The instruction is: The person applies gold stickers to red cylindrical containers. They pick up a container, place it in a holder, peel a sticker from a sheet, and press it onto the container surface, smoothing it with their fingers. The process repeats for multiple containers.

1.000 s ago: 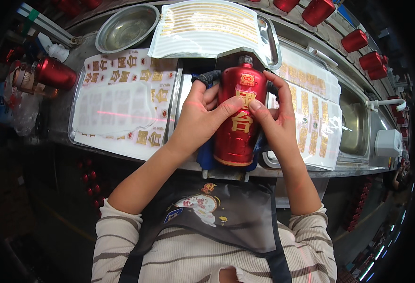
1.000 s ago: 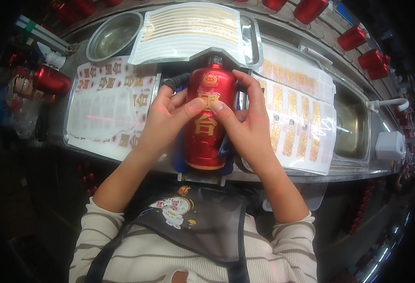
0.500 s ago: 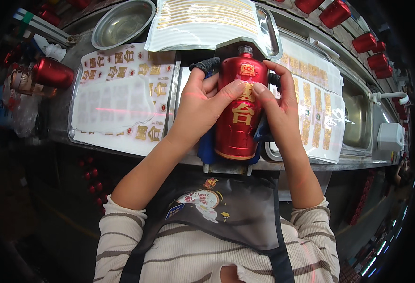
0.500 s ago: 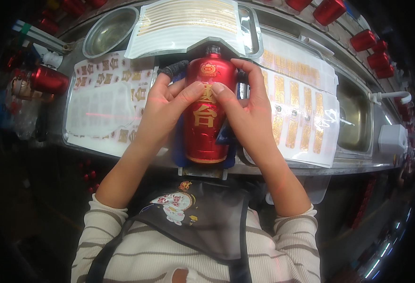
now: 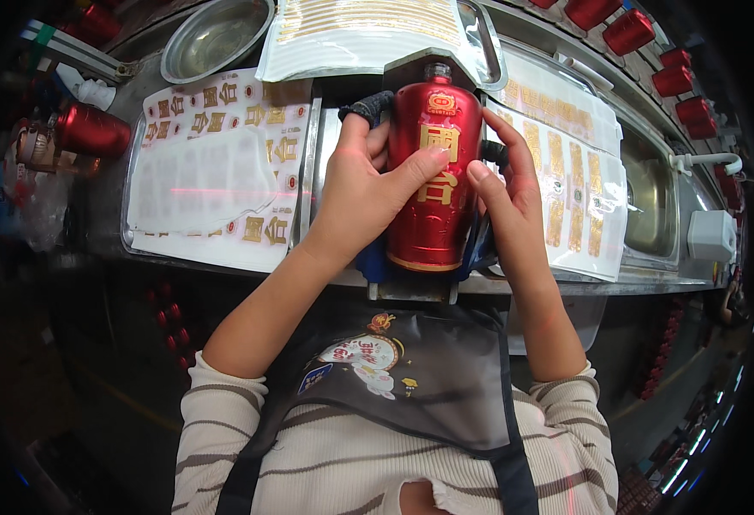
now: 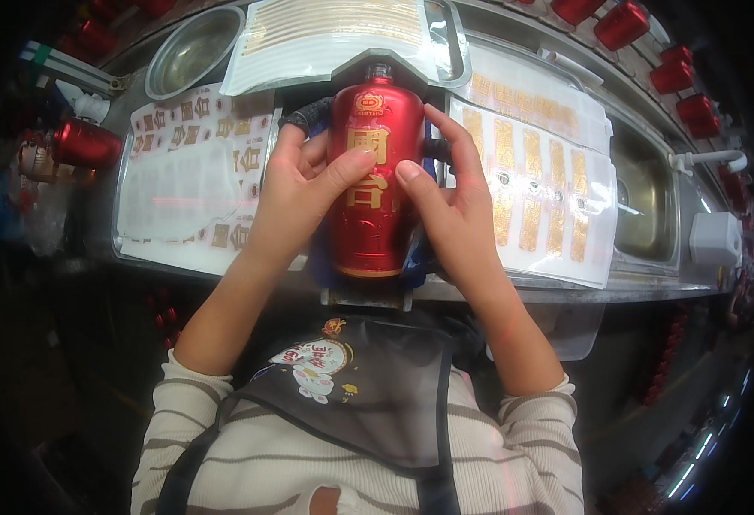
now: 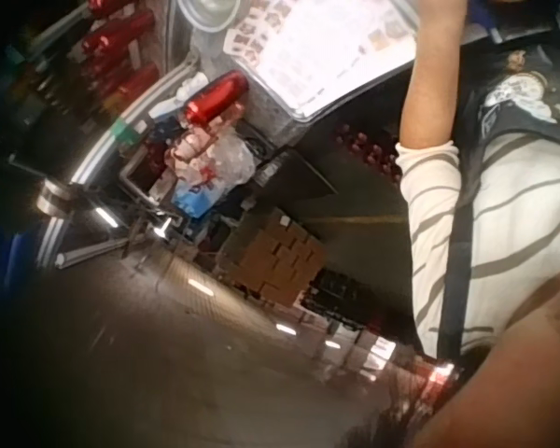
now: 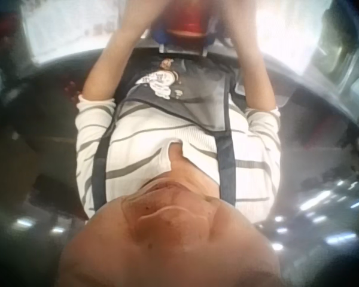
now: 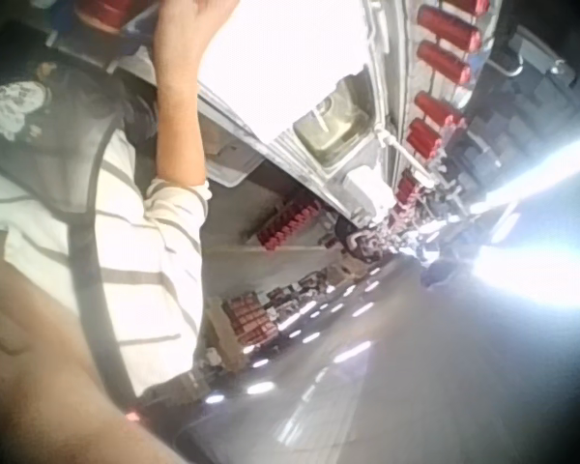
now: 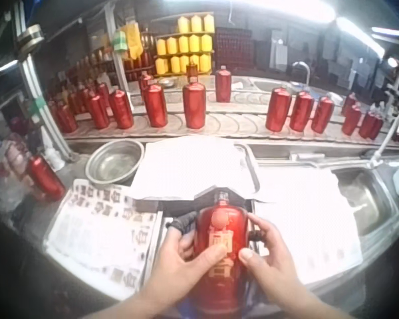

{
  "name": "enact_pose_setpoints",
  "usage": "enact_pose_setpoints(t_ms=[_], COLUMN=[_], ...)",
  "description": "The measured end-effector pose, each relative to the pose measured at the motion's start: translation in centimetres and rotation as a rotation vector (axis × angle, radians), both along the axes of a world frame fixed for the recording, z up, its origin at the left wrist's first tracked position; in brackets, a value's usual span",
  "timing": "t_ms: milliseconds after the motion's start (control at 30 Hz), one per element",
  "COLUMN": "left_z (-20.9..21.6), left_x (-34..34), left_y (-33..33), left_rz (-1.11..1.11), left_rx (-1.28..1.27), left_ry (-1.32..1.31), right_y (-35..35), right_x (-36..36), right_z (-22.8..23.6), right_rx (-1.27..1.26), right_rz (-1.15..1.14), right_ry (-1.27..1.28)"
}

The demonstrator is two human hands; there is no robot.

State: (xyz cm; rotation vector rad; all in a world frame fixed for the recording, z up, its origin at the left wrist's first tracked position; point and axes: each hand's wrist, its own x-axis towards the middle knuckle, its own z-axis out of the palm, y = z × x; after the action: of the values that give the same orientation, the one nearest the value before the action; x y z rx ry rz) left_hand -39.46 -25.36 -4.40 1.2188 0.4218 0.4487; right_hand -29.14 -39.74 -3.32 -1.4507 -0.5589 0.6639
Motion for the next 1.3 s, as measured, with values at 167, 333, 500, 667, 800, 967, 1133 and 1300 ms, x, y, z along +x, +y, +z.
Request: enact_pose_setpoints(t_ms=[167,333,500,667,800,967,1133,1300], left_z=[0.1,-1.4,-1.2,-0.6,-1.6,-1.1,-1.1,-1.2], left_x=[-0.6,-2.5,-2.5,-2.6,-2.6,-2.7,-2.8,-2.6], left_y=[-0.4,-0.5,-0.4,-0.5,-0.5,-0.6,-0.6,-0.8], left_rz=[0.000,-0.043,-0.060,-0.039,-0.060,-0.054,-0.045,-0.059], left_rx=[-0.092,-0.057,-0.116,-0.244,-0.052,-0.091,-0.059,-0.039], left_ry=[-0.031,-0.011,-0.030,-0.064,-0.027,-0.016,0.002,0.002], right_y=[-0.9,-0.4,-0.8,-0.5,-0.2,-0.1,-0.2,-0.4], right_x=[-0.9,-1.1,-1.0,-1.3,-2.3,-2.0,-1.5,-1.2], right_z=[-0.3,-0.7,-0.9,-0.1,0.2,0.2,-0.2,-0.7], right_rx=[-0.006,-0.016,0.023,0.004,0.039,0.034,0.027,-0.055], right_rz=[0.007,0.018,0.043,0.037,0.020,0.030,0.032,-0.043], right_ry=[0.075,-0.034,0.006,0.080,0.018,0.020,0.036,-0.049])
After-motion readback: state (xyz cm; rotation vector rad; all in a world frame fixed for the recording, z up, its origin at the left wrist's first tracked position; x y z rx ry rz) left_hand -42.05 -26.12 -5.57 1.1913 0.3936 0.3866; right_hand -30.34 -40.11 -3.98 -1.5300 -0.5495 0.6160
